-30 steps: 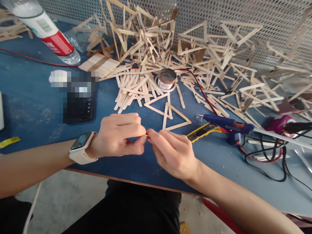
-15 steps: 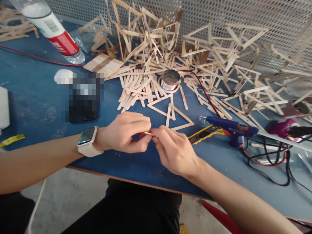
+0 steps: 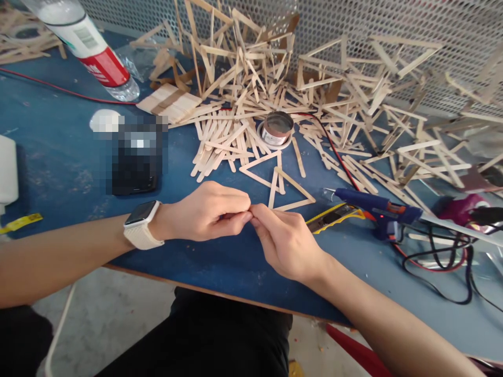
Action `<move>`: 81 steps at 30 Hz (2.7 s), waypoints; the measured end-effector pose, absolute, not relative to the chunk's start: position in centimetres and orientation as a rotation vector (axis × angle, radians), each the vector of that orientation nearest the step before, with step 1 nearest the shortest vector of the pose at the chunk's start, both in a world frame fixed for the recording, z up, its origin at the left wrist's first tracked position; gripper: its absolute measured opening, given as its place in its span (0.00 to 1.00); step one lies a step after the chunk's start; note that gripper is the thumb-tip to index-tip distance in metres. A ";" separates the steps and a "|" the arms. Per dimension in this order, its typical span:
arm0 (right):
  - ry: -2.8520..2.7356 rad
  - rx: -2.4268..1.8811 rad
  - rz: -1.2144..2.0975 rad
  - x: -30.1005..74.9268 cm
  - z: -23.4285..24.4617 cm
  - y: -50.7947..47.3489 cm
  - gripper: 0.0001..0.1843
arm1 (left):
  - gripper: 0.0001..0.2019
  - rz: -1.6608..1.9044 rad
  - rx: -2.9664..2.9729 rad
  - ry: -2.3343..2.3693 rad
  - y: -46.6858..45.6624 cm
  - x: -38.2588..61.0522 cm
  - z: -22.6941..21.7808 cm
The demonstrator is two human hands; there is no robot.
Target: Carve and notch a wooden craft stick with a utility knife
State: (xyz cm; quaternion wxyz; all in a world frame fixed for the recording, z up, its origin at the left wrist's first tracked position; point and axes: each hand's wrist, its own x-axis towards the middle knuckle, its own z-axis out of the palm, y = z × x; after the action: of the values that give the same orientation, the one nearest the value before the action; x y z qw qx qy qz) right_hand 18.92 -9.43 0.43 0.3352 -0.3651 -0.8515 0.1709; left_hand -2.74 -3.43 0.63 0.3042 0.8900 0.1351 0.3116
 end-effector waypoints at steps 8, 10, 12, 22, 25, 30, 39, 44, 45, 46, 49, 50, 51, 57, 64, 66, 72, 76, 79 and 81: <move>-2.131 -1.047 0.415 18.5 0.1 -9.9 0.09 | 0.18 0.829 2.281 0.436 -3.7 -2.5 0.6; -2.117 -1.065 0.415 18.4 0.0 -9.9 0.09 | 0.19 0.829 2.270 0.448 -3.7 -2.4 0.5; -2.105 -1.080 0.416 18.3 0.0 -9.9 0.09 | 0.19 0.825 2.256 0.463 -3.7 -2.4 0.4; -2.083 -1.102 0.453 18.4 0.2 -9.6 0.07 | 0.18 0.916 2.352 0.489 -3.6 -2.5 0.7; -2.049 -1.129 0.490 18.4 -0.2 -9.6 0.02 | 0.15 0.993 2.392 0.487 -3.6 -2.4 0.3; -2.041 -1.157 0.410 19.0 0.1 -9.4 0.09 | 0.07 1.152 2.281 0.483 -3.4 -2.5 0.1; -2.841 -1.142 0.001 27.4 3.5 -9.7 0.30 | 0.09 1.165 1.996 0.510 -3.1 -2.7 0.3; -2.906 -1.118 0.016 29.4 2.3 -9.6 0.20 | 0.13 0.942 1.994 0.616 -3.0 -2.7 0.1; -2.892 -1.140 0.036 29.3 2.2 -9.5 0.18 | 0.15 0.916 2.001 0.646 -3.0 -2.7 0.1; -2.873 -1.169 0.046 29.2 2.2 -9.5 0.17 | 0.16 0.895 2.007 0.678 -3.0 -2.7 0.1; -2.862 -1.318 0.085 28.9 2.4 -9.8 0.17 | 0.18 0.815 1.996 0.794 -3.0 -2.7 0.2; -2.852 -1.364 0.107 28.9 2.5 -9.9 0.17 | 0.18 0.796 1.986 0.830 -3.1 -2.7 0.3; -2.832 -1.401 0.135 28.8 2.6 -10.0 0.17 | 0.17 0.783 1.976 0.855 -3.2 -2.7 0.4; -2.516 -1.378 0.076 27.5 2.8 -10.0 0.18 | 0.13 0.732 2.021 0.812 -3.2 -3.0 1.1; -2.532 -0.951 0.028 26.3 3.9 -8.1 0.18 | 0.08 0.309 2.304 0.424 -2.0 -3.7 0.7; -2.591 -0.834 0.023 26.4 3.5 -7.5 0.15 | 0.05 0.248 2.321 0.312 -1.5 -3.8 0.5; -2.639 -0.666 0.057 26.4 1.4 -7.2 0.11 | 0.07 0.192 2.426 0.166 -0.3 -3.8 0.5; -2.659 -0.672 0.070 26.0 0.8 -7.5 0.10 | 0.07 0.190 2.448 0.234 -0.3 -4.1 0.8; -2.663 -0.648 0.072 25.8 0.7 -7.5 0.13 | 0.05 0.136 2.398 0.229 -0.4 -4.4 1.1; -2.669 -0.614 0.048 25.7 0.9 -7.5 0.15 | 0.09 0.124 2.386 0.231 -0.4 -4.5 1.1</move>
State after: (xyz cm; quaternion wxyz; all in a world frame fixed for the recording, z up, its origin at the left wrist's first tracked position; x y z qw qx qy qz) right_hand 25.70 -7.49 0.85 0.2000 -0.2196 -0.9547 0.0173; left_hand -4.47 -0.41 1.06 0.3621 0.9266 0.0895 0.0483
